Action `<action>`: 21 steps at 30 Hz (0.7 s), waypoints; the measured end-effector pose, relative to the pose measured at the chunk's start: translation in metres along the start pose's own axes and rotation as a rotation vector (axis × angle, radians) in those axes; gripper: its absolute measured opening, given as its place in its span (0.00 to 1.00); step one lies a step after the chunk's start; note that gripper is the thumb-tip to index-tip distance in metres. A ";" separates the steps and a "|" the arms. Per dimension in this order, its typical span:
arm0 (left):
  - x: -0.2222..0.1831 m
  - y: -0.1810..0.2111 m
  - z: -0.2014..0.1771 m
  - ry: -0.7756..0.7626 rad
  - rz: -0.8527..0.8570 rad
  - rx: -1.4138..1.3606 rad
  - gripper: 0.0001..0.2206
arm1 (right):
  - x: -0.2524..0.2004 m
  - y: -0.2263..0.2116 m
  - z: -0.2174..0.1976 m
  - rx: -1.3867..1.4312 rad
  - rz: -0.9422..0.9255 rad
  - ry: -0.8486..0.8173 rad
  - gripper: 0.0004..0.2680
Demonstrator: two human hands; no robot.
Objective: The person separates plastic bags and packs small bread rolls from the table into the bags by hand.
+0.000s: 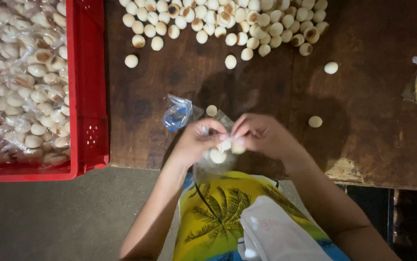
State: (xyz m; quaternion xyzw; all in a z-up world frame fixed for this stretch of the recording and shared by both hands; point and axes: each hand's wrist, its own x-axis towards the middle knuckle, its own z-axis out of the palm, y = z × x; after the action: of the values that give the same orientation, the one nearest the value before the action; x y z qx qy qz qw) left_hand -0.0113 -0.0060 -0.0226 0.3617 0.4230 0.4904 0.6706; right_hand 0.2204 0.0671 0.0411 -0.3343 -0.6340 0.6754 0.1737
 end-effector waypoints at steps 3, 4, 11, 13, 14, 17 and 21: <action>0.001 0.007 0.006 -0.105 -0.012 0.324 0.10 | 0.011 0.000 0.022 -0.386 -0.259 -0.046 0.03; 0.000 0.011 0.009 -0.138 -0.012 0.509 0.15 | 0.017 0.004 0.028 -0.384 -0.260 -0.047 0.03; -0.009 0.027 0.029 0.118 -0.225 1.130 0.33 | 0.039 0.099 0.051 -0.150 -0.242 0.314 0.03; -0.012 0.015 0.032 0.211 0.282 1.154 0.15 | 0.038 0.119 0.050 0.292 0.139 0.247 0.02; -0.012 0.009 0.032 0.216 0.281 1.156 0.15 | 0.035 0.122 0.047 0.599 0.232 0.238 0.05; -0.008 -0.006 0.027 0.269 0.162 1.136 0.12 | 0.024 0.107 0.053 0.534 0.161 0.260 0.08; -0.003 -0.013 0.021 0.067 -0.048 0.772 0.07 | 0.022 0.077 0.039 -0.685 -0.162 0.353 0.05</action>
State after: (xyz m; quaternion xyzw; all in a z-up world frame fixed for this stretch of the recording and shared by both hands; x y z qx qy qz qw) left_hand 0.0125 -0.0140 -0.0254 0.5611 0.6066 0.2908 0.4823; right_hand 0.1933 0.0421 -0.0399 -0.4326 -0.8074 0.3410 0.2112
